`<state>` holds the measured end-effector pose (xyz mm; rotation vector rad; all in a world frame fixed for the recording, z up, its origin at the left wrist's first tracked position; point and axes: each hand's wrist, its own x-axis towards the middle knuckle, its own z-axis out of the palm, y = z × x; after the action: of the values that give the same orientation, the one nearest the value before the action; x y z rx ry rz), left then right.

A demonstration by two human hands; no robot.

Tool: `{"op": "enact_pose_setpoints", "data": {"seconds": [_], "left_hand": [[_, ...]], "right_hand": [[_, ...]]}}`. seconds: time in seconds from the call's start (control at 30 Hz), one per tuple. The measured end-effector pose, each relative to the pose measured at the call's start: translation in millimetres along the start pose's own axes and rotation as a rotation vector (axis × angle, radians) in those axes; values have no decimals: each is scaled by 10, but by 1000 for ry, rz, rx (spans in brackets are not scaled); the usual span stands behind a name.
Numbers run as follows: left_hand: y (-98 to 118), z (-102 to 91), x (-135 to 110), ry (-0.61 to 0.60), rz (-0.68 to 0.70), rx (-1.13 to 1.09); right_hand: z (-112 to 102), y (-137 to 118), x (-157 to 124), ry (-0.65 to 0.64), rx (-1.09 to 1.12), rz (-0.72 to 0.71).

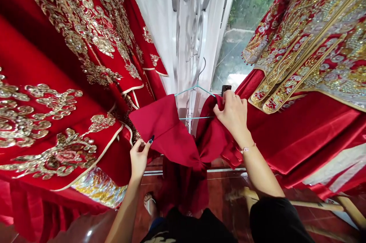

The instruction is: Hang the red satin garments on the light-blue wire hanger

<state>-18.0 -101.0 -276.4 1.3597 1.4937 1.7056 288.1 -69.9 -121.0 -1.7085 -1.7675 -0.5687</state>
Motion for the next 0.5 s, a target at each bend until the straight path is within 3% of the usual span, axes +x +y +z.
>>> {"op": "enact_pose_setpoints", "data": {"seconds": [0.1, 0.17, 0.33, 0.43, 0.5], "left_hand": [[29, -6, -25, -32, 0, -11], [74, 16, -37, -55, 12, -1], [124, 38, 2, -94, 72, 63], [131, -31, 8, 1, 118, 57], [210, -96, -25, 165, 201, 35]], "right_hand": [[-84, 44, 97, -217, -16, 77], [-104, 38, 216, -289, 55, 109], [-151, -114, 337, -137, 31, 103], [-256, -78, 227, -229, 39, -61], [-322, 28, 130, -221, 92, -111]]}}
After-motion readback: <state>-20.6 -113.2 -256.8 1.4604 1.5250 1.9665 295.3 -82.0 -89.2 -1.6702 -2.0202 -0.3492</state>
